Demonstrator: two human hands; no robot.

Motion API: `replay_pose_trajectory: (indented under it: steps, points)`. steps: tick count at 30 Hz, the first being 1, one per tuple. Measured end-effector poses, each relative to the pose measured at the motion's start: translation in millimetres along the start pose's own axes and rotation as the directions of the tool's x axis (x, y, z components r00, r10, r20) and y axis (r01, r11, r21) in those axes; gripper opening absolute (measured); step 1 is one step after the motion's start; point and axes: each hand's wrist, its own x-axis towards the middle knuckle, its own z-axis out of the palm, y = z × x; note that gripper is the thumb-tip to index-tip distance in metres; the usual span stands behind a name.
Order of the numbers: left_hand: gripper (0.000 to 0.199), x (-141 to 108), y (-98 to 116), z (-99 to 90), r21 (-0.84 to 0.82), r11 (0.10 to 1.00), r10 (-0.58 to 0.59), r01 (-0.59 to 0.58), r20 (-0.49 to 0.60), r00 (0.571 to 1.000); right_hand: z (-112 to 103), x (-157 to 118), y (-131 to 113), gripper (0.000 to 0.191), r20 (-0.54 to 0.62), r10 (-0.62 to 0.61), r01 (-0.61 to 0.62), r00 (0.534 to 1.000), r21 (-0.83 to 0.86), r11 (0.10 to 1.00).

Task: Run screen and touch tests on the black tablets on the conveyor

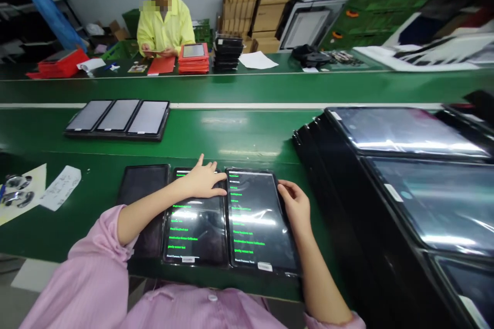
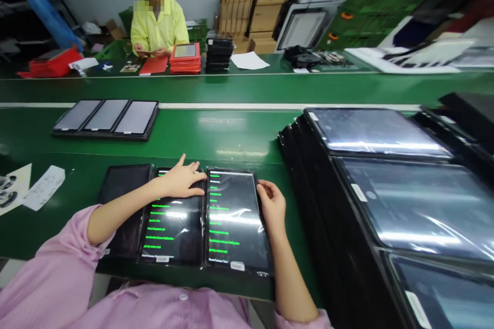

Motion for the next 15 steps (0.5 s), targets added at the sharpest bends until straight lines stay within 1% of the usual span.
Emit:
replay_pose_trajectory:
  steps: [4, 7, 9, 11, 12, 13, 14, 15]
  points:
    - [0.058, 1, 3, 4.3, 0.01, 1.0, -0.026, 0.026, -0.019, 0.999, -3, 2, 2, 0.043, 0.003, 0.007, -0.007, 1.0, -0.035, 0.999]
    - [0.052, 5, 3, 5.1, -0.035, 0.999, -0.021, 0.021, -0.02, 1.0, -5, 3, 3, 0.044, 0.004, -0.001, 0.001, 1.0, -0.05, 0.999]
    - [0.052, 4, -2, 3.1, -0.103, 0.995, 0.005, -0.004, 0.006, 1.0, -6, 3, 2, 0.045, 0.012, 0.0, 0.0, 1.0, -0.058, 0.998]
    - [0.058, -6, -14, -0.3, -0.171, 0.985, 0.018, -0.013, 0.026, 0.999, -6, 3, 1, 0.046, 0.025, 0.013, -0.011, 1.0, -0.069, 0.998]
    - [0.061, -16, -23, -1.9, -0.186, 0.982, -0.009, 0.013, 0.022, 1.0, -6, 3, 0, 0.046, 0.028, 0.017, -0.015, 0.999, -0.073, 0.997]
    - [0.063, -28, -34, -3.0, -0.187, 0.98, -0.073, 0.073, 0.007, 0.997, -6, 3, -1, 0.046, 0.026, 0.019, -0.017, 0.999, -0.074, 0.997]
    - [0.062, -42, -46, -3.3, -0.183, 0.969, -0.173, 0.168, -0.011, 0.985, -6, 2, -1, 0.047, 0.021, 0.02, -0.018, 1.0, -0.074, 0.997]
    - [0.059, -58, -59, -2.8, -0.175, 0.942, -0.297, 0.287, -0.031, 0.954, -5, 2, -1, 0.047, 0.012, 0.021, -0.02, 1.0, -0.073, 0.997]
